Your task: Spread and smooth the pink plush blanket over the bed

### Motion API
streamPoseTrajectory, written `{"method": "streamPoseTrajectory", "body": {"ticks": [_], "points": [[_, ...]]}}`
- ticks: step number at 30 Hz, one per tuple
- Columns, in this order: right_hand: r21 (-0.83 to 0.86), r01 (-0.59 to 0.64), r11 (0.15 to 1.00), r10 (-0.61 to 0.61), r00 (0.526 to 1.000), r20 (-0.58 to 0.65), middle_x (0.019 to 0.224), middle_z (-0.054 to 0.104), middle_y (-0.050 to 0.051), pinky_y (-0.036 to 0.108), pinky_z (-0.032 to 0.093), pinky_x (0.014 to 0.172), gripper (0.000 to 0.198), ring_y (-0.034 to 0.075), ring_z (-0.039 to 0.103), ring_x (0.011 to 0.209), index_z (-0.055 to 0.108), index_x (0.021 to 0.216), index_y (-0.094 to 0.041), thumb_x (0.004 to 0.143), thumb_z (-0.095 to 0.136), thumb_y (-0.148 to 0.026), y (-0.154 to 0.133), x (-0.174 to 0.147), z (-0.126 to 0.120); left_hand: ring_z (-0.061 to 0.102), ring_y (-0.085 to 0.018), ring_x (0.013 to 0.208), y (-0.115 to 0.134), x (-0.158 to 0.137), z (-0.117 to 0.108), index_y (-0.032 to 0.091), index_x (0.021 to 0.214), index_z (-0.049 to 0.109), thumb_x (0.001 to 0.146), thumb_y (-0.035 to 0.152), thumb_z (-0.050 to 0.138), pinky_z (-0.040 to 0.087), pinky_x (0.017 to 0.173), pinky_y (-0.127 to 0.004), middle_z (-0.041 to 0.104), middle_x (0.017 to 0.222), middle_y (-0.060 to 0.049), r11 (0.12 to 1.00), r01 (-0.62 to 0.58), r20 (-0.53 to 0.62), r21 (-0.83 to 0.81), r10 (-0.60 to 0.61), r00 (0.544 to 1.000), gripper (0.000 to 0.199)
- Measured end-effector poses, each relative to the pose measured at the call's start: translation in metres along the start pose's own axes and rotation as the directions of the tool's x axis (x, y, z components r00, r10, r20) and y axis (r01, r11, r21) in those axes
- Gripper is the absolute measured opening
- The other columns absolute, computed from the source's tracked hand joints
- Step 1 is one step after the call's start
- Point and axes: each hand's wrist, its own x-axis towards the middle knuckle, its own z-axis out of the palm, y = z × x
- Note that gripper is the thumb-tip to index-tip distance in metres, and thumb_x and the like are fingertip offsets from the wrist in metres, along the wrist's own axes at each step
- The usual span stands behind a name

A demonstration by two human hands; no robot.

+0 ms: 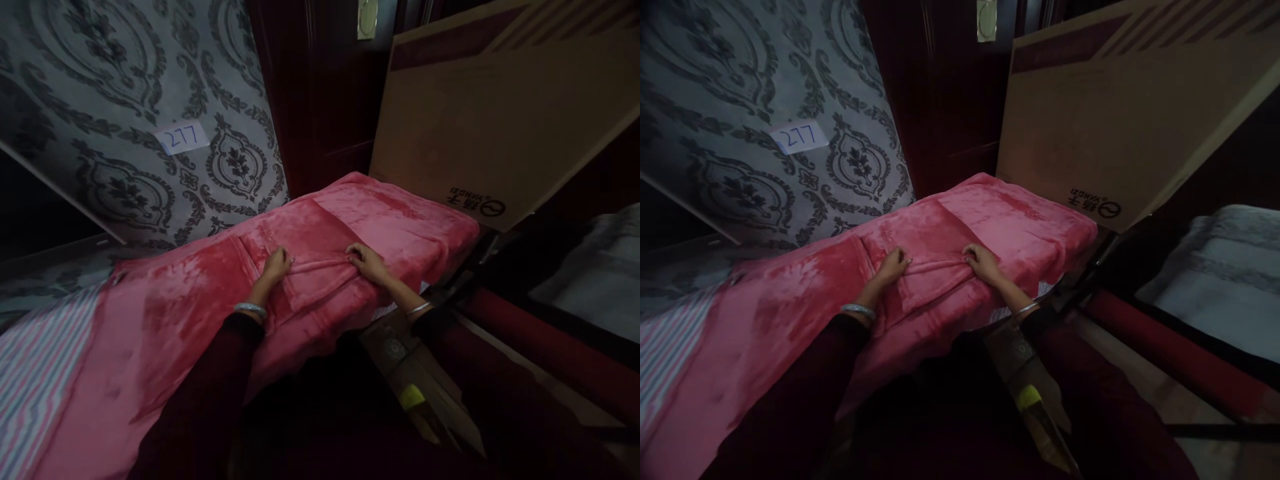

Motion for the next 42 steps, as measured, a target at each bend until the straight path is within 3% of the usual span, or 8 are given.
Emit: {"method": "streamPoseTrajectory", "body": {"ticks": [5, 9, 14, 21, 25, 29, 35, 42], "points": [[-0.135, 0.176, 0.975, -0.182, 0.983, -0.031, 0.110, 0.072, 0.008, 0.045, 0.049, 0.099, 0.029, 0.025, 0.064, 0.107, 0.069, 0.109, -0.022, 0.087, 0.049, -0.018, -0.011, -0.011, -0.006, 0.060, -0.019, 0.102, -0.005, -0.018, -0.019, 0.019, 0.114, 0.061, 0.078, 0.003, 0.056, 0.050, 0.094, -0.033, 0.059, 0.106, -0.005, 0.992, -0.121, -0.054, -0.038, 0.119, 0.991, 0.040], [-0.263, 0.254, 0.931, -0.283, 0.956, -0.078, 0.120, 0.070, 0.010, 0.048, 0.047, 0.105, 0.034, 0.026, 0.061, 0.117, 0.068, 0.120, -0.023, 0.094, 0.046, -0.019, -0.028, -0.033, -0.013, 0.058, -0.024, 0.108, -0.003, -0.066, -0.033, 0.019, 0.112, 0.065, 0.085, 0.007, 0.046, 0.050, 0.095, -0.040, 0.057, 0.114, -0.010, 0.928, -0.356, -0.107, 0.110, 0.367, 0.924, 0.036], [-0.340, 0.373, 0.863, -0.351, 0.928, 0.128, 0.129, 0.068, 0.012, 0.049, 0.046, 0.102, 0.033, 0.029, 0.059, 0.119, 0.067, 0.126, -0.021, 0.097, 0.053, -0.028, -0.044, -0.060, -0.010, 0.054, -0.030, 0.121, 0.004, -0.128, -0.030, 0.018, 0.124, 0.062, 0.081, 0.021, 0.062, 0.046, 0.104, -0.047, 0.058, 0.131, -0.013, 0.803, -0.575, 0.156, 0.155, 0.555, 0.817, 0.043], [-0.380, 0.308, 0.872, -0.262, 0.950, 0.171, 0.112, 0.075, 0.010, 0.047, 0.045, 0.095, 0.025, 0.028, 0.063, 0.107, 0.073, 0.110, -0.022, 0.099, 0.052, -0.026, -0.036, -0.049, -0.006, 0.060, -0.026, 0.101, 0.006, -0.118, -0.011, 0.019, 0.093, 0.065, 0.087, 0.016, 0.053, 0.048, 0.092, -0.042, 0.067, 0.101, -0.010, 0.883, -0.432, 0.178, 0.181, 0.403, 0.898, 0.014], [-0.366, 0.275, 0.889, -0.236, 0.961, 0.148, 0.106, 0.075, 0.010, 0.045, 0.046, 0.092, 0.023, 0.028, 0.064, 0.102, 0.073, 0.105, -0.022, 0.098, 0.051, -0.025, -0.031, -0.041, -0.003, 0.057, -0.019, 0.077, 0.006, -0.101, -0.006, 0.020, 0.078, 0.059, 0.087, 0.017, 0.053, 0.046, 0.075, -0.031, 0.061, 0.076, -0.002, 0.978, -0.190, 0.066, 0.084, 0.185, 0.980, 0.011], [-0.367, 0.173, 0.914, -0.175, 0.984, 0.028, 0.105, 0.074, 0.011, 0.042, 0.046, 0.089, 0.023, 0.028, 0.064, 0.101, 0.069, 0.105, -0.020, 0.095, 0.048, -0.017, -0.025, -0.036, 0.007, 0.054, -0.016, 0.067, 0.005, -0.090, -0.003, 0.022, 0.074, 0.053, 0.083, 0.014, 0.053, 0.041, 0.066, -0.027, 0.055, 0.067, 0.004, 0.999, -0.007, 0.034, -0.033, 0.008, 0.999, 0.012], [-0.467, 0.072, 0.881, -0.125, 0.989, -0.084, 0.099, 0.068, 0.011, 0.037, 0.043, 0.081, 0.024, 0.025, 0.059, 0.093, 0.065, 0.093, -0.020, 0.091, 0.043, -0.009, -0.030, -0.036, 0.018, 0.058, -0.016, 0.069, 0.004, -0.088, 0.002, 0.023, 0.090, 0.052, 0.082, 0.012, 0.054, 0.044, 0.067, -0.027, 0.058, 0.073, 0.004, 0.988, 0.000, -0.077, -0.154, -0.012, 0.997, 0.014], [-0.568, 0.332, 0.753, -0.303, 0.941, 0.148, 0.120, 0.067, 0.012, 0.043, 0.039, 0.094, 0.029, 0.028, 0.052, 0.111, 0.071, 0.117, -0.022, 0.101, 0.047, -0.020, -0.054, -0.047, 0.023, 0.062, -0.022, 0.092, 0.016, -0.101, -0.002, 0.020, 0.099, 0.058, 0.094, 0.017, 0.045, 0.049, 0.079, -0.034, 0.063, 0.106, -0.009, 0.977, -0.091, -0.041, 0.191, 0.101, 0.994, 0.014]]}}
